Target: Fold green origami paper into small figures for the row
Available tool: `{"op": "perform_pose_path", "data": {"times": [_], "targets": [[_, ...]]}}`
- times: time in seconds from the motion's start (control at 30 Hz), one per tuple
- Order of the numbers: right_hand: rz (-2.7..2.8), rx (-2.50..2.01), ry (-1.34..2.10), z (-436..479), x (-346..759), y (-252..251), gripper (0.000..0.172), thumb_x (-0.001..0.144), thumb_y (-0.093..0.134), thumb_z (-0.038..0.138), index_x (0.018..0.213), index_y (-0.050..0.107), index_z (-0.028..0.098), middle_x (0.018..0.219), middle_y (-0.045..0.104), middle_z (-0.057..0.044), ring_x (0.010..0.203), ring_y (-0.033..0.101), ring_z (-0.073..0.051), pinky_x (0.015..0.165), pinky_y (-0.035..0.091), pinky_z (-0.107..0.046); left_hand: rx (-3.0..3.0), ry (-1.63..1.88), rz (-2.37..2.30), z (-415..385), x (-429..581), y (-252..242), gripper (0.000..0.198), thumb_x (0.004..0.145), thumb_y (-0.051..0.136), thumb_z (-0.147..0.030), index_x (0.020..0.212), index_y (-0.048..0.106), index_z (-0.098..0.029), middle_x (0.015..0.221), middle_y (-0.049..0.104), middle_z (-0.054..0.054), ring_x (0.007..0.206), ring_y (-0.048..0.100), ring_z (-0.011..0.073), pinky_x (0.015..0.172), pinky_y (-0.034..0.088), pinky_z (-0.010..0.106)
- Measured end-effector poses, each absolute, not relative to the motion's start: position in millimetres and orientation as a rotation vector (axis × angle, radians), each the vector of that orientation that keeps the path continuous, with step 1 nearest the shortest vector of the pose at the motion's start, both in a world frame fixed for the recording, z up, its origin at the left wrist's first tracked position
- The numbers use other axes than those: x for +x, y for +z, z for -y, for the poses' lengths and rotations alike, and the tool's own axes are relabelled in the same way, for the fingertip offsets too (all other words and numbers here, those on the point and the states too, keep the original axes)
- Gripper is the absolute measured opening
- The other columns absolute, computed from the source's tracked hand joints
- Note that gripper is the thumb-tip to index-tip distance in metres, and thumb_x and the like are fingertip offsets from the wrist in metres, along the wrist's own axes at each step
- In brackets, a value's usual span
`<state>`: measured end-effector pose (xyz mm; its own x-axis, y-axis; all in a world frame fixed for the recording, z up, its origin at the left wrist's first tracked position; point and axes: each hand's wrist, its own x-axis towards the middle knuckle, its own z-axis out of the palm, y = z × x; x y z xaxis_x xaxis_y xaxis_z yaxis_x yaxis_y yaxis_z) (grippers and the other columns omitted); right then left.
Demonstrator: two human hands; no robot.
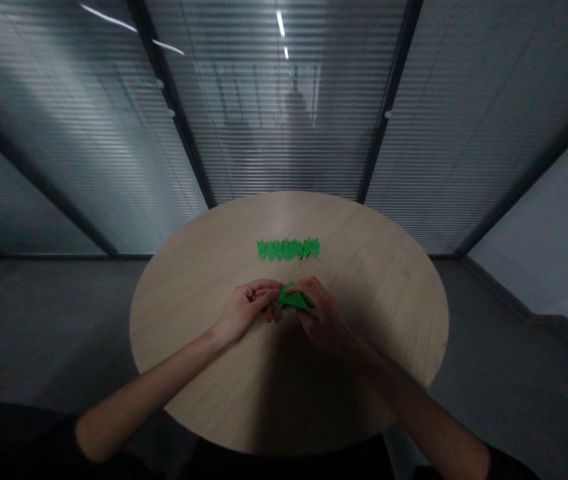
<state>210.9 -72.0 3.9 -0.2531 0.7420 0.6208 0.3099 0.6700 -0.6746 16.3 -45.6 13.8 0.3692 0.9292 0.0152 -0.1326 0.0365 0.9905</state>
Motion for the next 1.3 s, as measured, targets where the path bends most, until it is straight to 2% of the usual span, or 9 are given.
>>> {"op": "perform_pose_path", "data": {"times": [0.23, 0.33, 0.47, 0.63, 0.73, 0.97, 1.1, 1.3], "targets": [[1.774, -0.959, 0.525, 76, 208, 7, 0.025, 0.08, 0.056, 0.009, 0.097, 0.062, 0.025, 0.097, 0.06, -0.005, 0.089, 0.059, -0.021, 0.081, 0.051, -0.038, 1.335, 0.957, -0.832, 52, 20, 14, 0.04, 0.083, 0.074, -0.042, 0.103, 0.064, -0.009, 0.064, 0.063, 0.0, 0.048, 0.057, 0.0094, 0.048, 0.045, 0.022], [1.735, -0.992, 0.563, 75, 208, 7, 0.02, 0.081, 0.058, 0.01, 0.094, 0.064, 0.025, 0.099, 0.061, -0.005, 0.093, 0.061, -0.022, 0.082, 0.052, -0.038, 1.38, 0.975, -0.839, 54, 21, 16, 0.038, 0.084, 0.073, -0.042, 0.101, 0.065, -0.01, 0.062, 0.061, -0.001, 0.049, 0.056, 0.0091, 0.048, 0.044, 0.021], [1.805, -0.938, 0.474, 73, 212, 4, 0.012, 0.091, 0.062, 0.02, 0.1, 0.068, 0.025, 0.108, 0.061, -0.008, 0.102, 0.062, -0.024, 0.088, 0.052, -0.041, 1.437, 0.997, -0.847, 57, 19, 18, 0.038, 0.089, 0.068, -0.044, 0.107, 0.064, -0.011, 0.061, 0.06, -0.002, 0.05, 0.057, 0.0103, 0.05, 0.046, 0.021], [1.894, -0.915, 0.333, 76, 214, 6, 0.012, 0.097, 0.059, 0.026, 0.106, 0.067, 0.026, 0.111, 0.063, -0.01, 0.106, 0.062, -0.025, 0.09, 0.053, -0.043, 1.758, 1.103, -0.884, 60, 17, 18, 0.034, 0.08, 0.079, -0.033, 0.107, 0.068, -0.015, 0.083, 0.065, 0.003, 0.058, 0.053, 0.0088, 0.05, 0.042, 0.02], [1.91, -0.905, 0.283, 79, 215, 10, 0.014, 0.098, 0.057, 0.024, 0.107, 0.067, 0.027, 0.107, 0.065, -0.009, 0.107, 0.061, -0.026, 0.091, 0.053, -0.043, 1.848, 1.134, -0.888, 59, 16, 16, 0.026, 0.084, 0.075, -0.029, 0.104, 0.068, -0.015, 0.09, 0.066, 0.005, 0.064, 0.054, 0.0098, 0.052, 0.043, 0.02], [1.839, -0.859, 0.352, 81, 212, 19, 0.013, 0.098, 0.057, 0.024, 0.105, 0.067, 0.027, 0.107, 0.067, -0.009, 0.107, 0.062, -0.026, 0.091, 0.052, -0.044, 1.745, 1.042, -0.821, 58, 14, 13, 0.018, 0.092, 0.061, -0.026, 0.106, 0.061, -0.015, 0.081, 0.067, 0.005, 0.062, 0.061, 0.0115, 0.05, 0.049, 0.021], [1.845, -0.86, 0.408, 79, 211, 17, 0.012, 0.098, 0.057, 0.028, 0.103, 0.069, 0.028, 0.109, 0.067, -0.009, 0.105, 0.064, -0.025, 0.09, 0.053, -0.043, 1.63, 1.048, -0.806, 58, 15, 9, 0.021, 0.09, 0.065, -0.032, 0.1, 0.059, -0.015, 0.078, 0.067, 0.004, 0.058, 0.063, 0.0111, 0.05, 0.052, 0.02], [1.797, -0.899, 0.384, 75, 214, 13, 0.01, 0.094, 0.063, 0.034, 0.095, 0.071, 0.027, 0.101, 0.068, -0.008, 0.1, 0.064, -0.025, 0.086, 0.053, -0.042, 1.641, 1.073, -0.878, 57, 13, 15, 0.022, 0.084, 0.073, -0.033, 0.091, 0.067, -0.013, 0.073, 0.069, 0.004, 0.057, 0.065, 0.0112, 0.049, 0.048, 0.018]]}}
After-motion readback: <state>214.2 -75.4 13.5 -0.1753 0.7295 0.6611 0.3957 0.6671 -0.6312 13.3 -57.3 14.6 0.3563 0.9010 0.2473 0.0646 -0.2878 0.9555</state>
